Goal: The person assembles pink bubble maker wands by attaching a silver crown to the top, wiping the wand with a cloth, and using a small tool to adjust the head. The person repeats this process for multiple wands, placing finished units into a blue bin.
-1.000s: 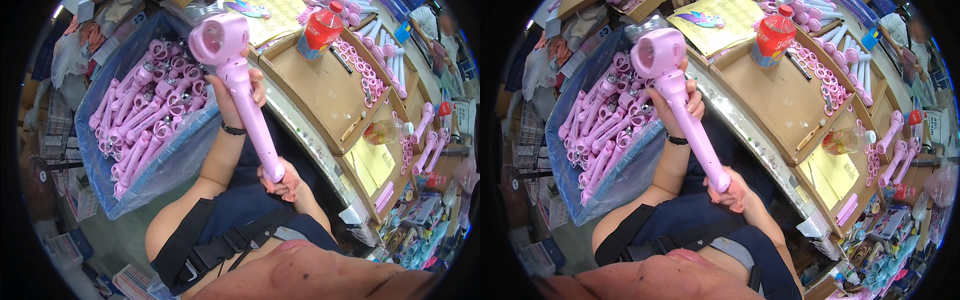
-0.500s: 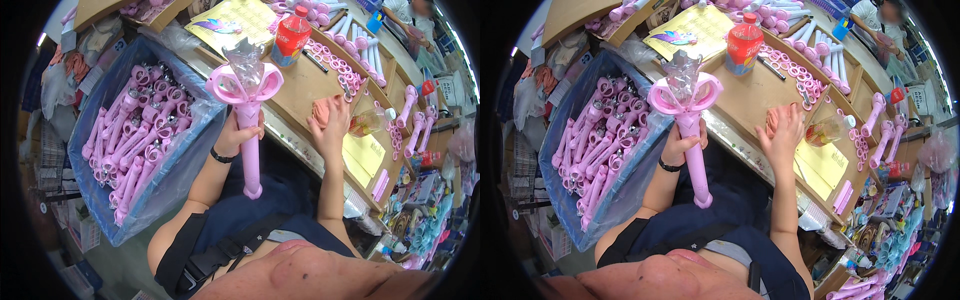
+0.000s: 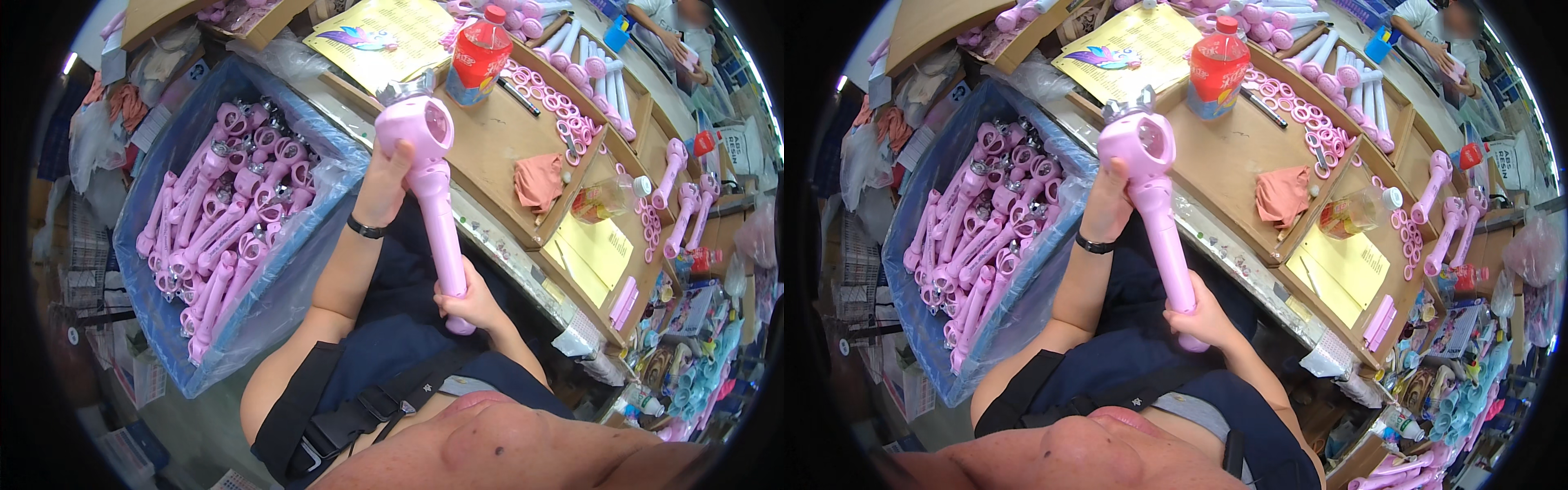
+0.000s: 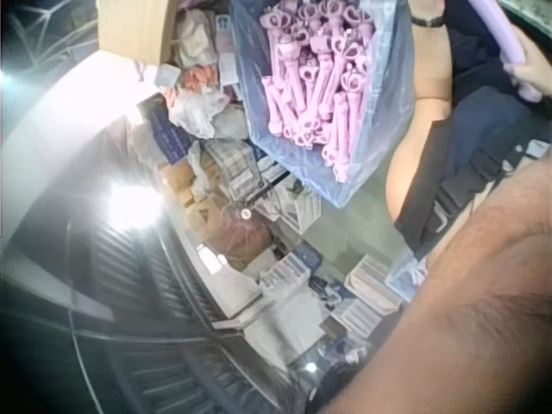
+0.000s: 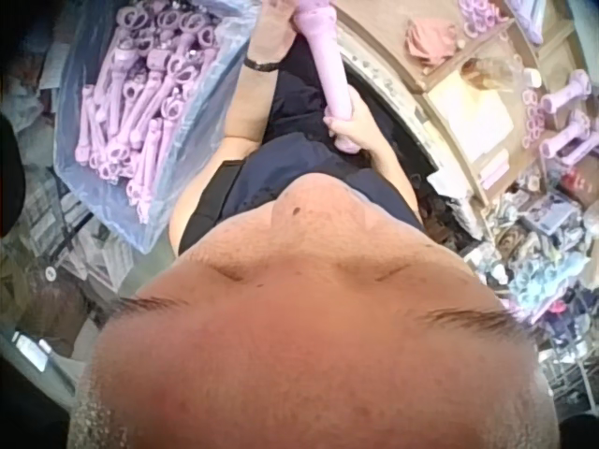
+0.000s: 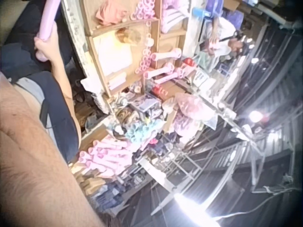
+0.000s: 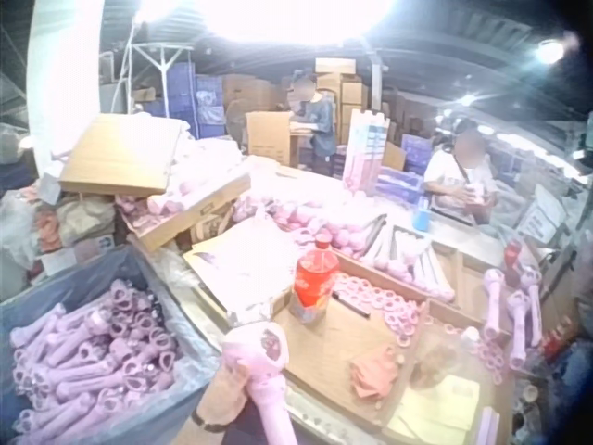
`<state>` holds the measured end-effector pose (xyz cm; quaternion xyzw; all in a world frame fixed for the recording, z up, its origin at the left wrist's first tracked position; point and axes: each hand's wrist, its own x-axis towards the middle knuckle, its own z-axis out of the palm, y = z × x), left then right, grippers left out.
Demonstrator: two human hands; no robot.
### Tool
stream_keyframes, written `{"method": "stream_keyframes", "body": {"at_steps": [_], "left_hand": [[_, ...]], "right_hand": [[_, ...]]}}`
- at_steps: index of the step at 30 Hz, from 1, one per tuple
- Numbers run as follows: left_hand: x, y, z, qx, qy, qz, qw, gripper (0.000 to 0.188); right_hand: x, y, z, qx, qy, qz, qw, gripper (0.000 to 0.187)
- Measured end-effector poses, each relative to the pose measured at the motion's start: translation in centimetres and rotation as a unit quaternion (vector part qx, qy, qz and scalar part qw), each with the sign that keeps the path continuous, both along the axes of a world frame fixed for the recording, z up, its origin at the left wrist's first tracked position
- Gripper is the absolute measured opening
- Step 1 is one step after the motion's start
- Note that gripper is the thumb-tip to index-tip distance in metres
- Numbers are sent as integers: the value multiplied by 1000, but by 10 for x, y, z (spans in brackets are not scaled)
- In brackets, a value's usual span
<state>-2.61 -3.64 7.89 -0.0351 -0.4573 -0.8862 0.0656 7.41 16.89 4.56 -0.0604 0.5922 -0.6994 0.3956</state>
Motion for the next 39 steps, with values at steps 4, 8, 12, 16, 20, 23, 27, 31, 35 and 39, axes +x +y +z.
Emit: {"method": "stream_keyframes", "body": {"at_steps": [4,8,12,16,20,23,27,31,35,39], "left_hand": [[0,-5,-5,-146,68,100,982,60],[-1,-14,-3,-153,-8,72,986,51],[-2,-15,-3,-218,3,74,973,38],[-1,-16,-6,-226,4,70,972,36],[-3,-12,-6,-142,23,65,987,41],[-1,3,-7,-2,16,87,996,50],[6,21,-16,161,-88,-64,981,79],[5,20,-28,123,-74,-33,989,77],[-1,5,-27,68,-80,-56,993,77],[-1,-4,-14,36,-53,-102,993,82]], "right_hand": [[-2,4,10,-98,-74,14,992,64],[-1,2,10,-78,-75,-2,994,65],[0,8,7,-114,-108,8,987,65],[-3,13,7,-178,-159,19,971,66],[-5,12,7,-161,-124,27,979,67],[-5,7,5,-146,-101,36,983,66],[-6,-2,1,-153,-86,55,983,64],[-7,5,8,45,175,83,980,58],[-23,62,30,202,399,-115,887,33],[-52,152,43,451,347,-247,784,16]]}}
